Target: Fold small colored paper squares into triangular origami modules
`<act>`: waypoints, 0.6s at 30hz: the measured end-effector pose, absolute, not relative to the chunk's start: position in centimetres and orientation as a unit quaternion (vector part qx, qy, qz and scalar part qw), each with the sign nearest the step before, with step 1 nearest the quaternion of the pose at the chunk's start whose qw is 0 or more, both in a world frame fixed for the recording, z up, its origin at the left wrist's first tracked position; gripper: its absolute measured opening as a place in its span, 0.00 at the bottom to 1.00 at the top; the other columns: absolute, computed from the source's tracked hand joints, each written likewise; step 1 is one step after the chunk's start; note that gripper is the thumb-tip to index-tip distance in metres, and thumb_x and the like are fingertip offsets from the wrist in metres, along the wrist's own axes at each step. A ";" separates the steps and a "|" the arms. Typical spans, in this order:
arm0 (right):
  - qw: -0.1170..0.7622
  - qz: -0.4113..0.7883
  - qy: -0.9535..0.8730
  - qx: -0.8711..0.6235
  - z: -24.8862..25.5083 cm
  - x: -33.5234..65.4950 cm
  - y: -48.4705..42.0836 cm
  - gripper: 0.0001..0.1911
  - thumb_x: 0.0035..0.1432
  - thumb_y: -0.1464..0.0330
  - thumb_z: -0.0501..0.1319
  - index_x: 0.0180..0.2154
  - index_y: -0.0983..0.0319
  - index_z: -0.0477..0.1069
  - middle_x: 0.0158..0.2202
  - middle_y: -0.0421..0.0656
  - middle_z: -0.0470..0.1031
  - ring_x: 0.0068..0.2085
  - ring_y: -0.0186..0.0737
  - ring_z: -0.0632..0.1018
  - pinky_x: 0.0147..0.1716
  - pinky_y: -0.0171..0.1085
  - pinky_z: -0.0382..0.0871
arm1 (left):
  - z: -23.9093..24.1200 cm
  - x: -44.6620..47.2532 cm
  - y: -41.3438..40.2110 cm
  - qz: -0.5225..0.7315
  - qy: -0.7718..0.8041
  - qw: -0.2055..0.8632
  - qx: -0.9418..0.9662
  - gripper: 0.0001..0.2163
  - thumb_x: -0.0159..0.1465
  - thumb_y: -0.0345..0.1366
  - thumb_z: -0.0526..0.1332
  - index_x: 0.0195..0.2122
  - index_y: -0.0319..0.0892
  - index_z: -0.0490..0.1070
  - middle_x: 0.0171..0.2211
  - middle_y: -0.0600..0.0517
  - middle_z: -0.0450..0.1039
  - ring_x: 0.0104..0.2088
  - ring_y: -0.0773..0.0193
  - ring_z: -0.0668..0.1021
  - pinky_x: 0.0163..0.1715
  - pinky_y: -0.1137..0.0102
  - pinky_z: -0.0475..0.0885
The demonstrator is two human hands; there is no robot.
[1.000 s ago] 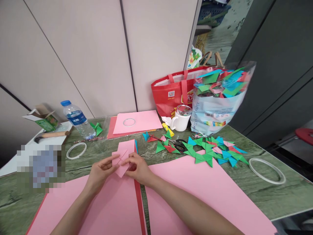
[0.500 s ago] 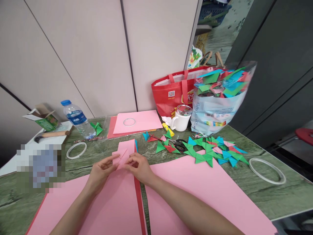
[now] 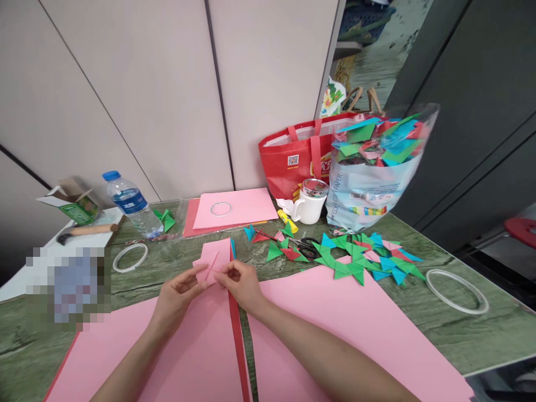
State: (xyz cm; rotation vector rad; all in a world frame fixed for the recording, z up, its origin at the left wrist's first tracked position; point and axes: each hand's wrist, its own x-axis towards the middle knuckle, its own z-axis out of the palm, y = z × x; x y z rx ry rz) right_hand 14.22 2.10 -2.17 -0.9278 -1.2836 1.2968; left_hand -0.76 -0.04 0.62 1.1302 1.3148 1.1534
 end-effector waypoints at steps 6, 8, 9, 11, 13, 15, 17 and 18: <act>0.533 0.554 -0.526 -0.364 -2.2 14.1 2.1 0.10 0.45 0.64 0.62 0.26 0.61 0.64 0.19 0.35 0.65 0.21 0.32 0.71 0.23 0.33 0.68 | 0.5 -0.3 -0.2 0.504 0.545 0.492 0.454 0.20 0.42 0.37 0.68 0.38 0.40 0.74 0.20 0.57 0.64 0.23 0.71 0.66 0.24 0.75 0.63; 0.526 0.547 -0.546 -0.357 -2.2 14.2 2.0 0.07 0.47 0.64 0.61 0.28 0.61 0.66 0.21 0.36 0.65 0.23 0.32 0.71 0.25 0.33 0.68 | 0.4 -0.4 -0.1 0.503 0.550 0.485 0.458 0.20 0.43 0.37 0.67 0.38 0.40 0.74 0.19 0.57 0.63 0.22 0.71 0.66 0.23 0.76 0.62; 0.521 0.536 -0.560 -0.358 -2.2 14.2 2.0 0.07 0.47 0.65 0.60 0.29 0.61 0.67 0.23 0.37 0.66 0.24 0.32 0.71 0.26 0.33 0.68 | 0.4 -0.4 -0.1 0.500 0.553 0.483 0.459 0.20 0.43 0.37 0.67 0.39 0.39 0.74 0.19 0.58 0.62 0.22 0.71 0.65 0.22 0.76 0.61; 0.515 0.507 -0.585 -0.368 -2.2 14.3 2.0 0.08 0.46 0.66 0.61 0.30 0.62 0.68 0.26 0.39 0.68 0.27 0.33 0.70 0.26 0.32 0.67 | 0.3 -0.5 -0.1 0.493 0.559 0.479 0.464 0.20 0.44 0.37 0.66 0.39 0.38 0.73 0.17 0.59 0.58 0.20 0.73 0.63 0.21 0.76 0.59; 0.515 0.490 -0.592 -0.378 -2.3 14.3 2.0 0.09 0.43 0.67 0.63 0.30 0.62 0.69 0.28 0.40 0.68 0.28 0.33 0.70 0.26 0.31 0.66 | 0.3 -0.6 -0.1 0.488 0.556 0.477 0.474 0.19 0.45 0.36 0.66 0.40 0.38 0.73 0.16 0.60 0.54 0.19 0.74 0.60 0.20 0.77 0.58; 0.520 0.499 -0.581 -0.378 -2.3 14.3 2.0 0.09 0.43 0.67 0.63 0.30 0.62 0.68 0.28 0.39 0.67 0.28 0.33 0.69 0.25 0.31 0.65 | 0.3 -0.6 -0.1 0.485 0.541 0.485 0.486 0.20 0.45 0.35 0.66 0.41 0.38 0.72 0.17 0.60 0.53 0.19 0.74 0.59 0.20 0.77 0.57; 0.525 0.516 -0.565 -0.372 -2.4 14.3 2.0 0.09 0.44 0.68 0.62 0.30 0.62 0.67 0.27 0.39 0.66 0.27 0.32 0.69 0.25 0.30 0.65 | 0.3 -0.6 -0.2 0.484 0.522 0.499 0.495 0.23 0.45 0.34 0.66 0.44 0.38 0.70 0.18 0.59 0.54 0.20 0.73 0.61 0.20 0.77 0.58; 0.528 0.520 -0.560 -0.370 -2.4 14.3 2.1 0.09 0.44 0.68 0.62 0.30 0.62 0.67 0.27 0.38 0.66 0.27 0.32 0.69 0.25 0.30 0.64 | 0.2 -0.6 -0.2 0.484 0.515 0.503 0.497 0.24 0.45 0.34 0.66 0.46 0.38 0.69 0.18 0.59 0.55 0.21 0.73 0.61 0.21 0.77 0.59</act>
